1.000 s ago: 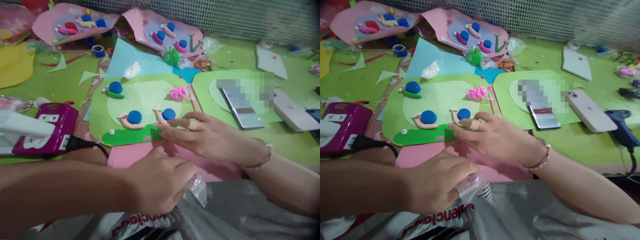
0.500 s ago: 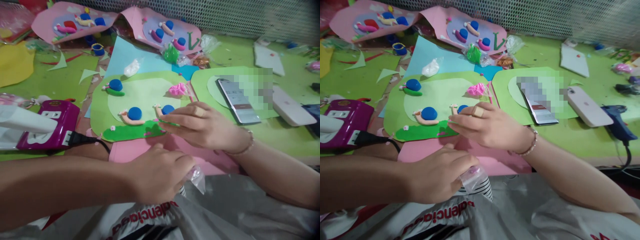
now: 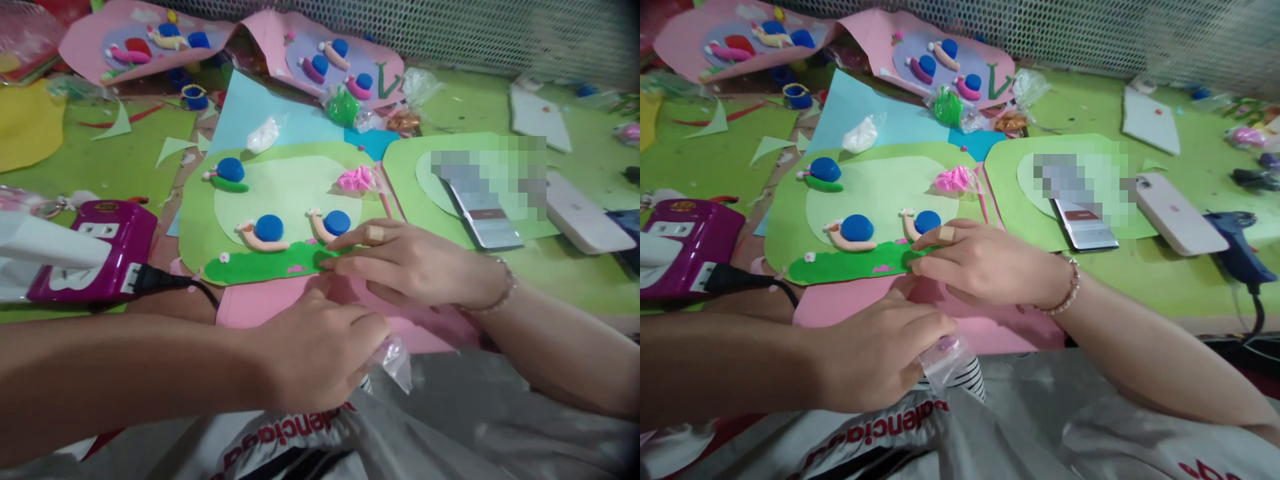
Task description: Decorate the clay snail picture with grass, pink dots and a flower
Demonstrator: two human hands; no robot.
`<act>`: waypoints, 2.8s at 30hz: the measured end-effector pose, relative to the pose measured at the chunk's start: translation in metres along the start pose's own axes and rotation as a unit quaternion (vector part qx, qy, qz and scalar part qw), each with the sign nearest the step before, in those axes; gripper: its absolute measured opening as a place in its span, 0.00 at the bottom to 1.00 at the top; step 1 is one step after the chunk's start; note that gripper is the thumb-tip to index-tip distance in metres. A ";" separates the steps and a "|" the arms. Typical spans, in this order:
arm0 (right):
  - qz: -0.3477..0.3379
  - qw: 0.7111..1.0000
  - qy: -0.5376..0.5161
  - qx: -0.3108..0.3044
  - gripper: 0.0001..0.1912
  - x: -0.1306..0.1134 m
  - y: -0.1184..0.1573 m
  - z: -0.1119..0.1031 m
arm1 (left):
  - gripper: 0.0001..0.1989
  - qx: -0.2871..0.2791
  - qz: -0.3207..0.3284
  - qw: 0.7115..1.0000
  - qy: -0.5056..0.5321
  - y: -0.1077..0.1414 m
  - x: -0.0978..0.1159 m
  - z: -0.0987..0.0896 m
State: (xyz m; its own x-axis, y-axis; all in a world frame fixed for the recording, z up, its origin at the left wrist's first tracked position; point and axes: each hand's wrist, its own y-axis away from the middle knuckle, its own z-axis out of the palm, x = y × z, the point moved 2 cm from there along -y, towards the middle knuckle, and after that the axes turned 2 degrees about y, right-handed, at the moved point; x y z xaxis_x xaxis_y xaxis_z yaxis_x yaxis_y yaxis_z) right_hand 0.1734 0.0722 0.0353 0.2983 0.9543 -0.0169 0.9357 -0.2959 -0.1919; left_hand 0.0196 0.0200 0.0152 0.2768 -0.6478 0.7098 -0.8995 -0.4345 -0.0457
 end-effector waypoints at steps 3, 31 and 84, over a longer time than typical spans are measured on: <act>-0.002 1.000 -0.023 -0.011 0.09 0.000 0.001 0.000 | 0.11 0.008 0.002 1.000 0.000 0.001 0.000 0.001; -0.012 0.999 0.020 -0.024 0.15 0.005 0.004 -0.002 | 0.10 -0.007 0.003 1.000 0.019 0.000 -0.001 0.001; -0.034 0.970 -0.240 0.010 0.04 -0.012 0.010 -0.028 | 0.17 -0.023 -0.238 0.957 0.163 -0.001 -0.006 -0.002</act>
State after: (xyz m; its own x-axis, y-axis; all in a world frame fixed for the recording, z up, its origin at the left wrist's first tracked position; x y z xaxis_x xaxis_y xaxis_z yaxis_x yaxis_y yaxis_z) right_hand 0.1847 0.0563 0.0614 0.1094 0.8825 -0.4574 0.9452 -0.2348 -0.2268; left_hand 0.0183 0.0253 0.0122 0.5449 -0.1511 0.8248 -0.7141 -0.5993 0.3620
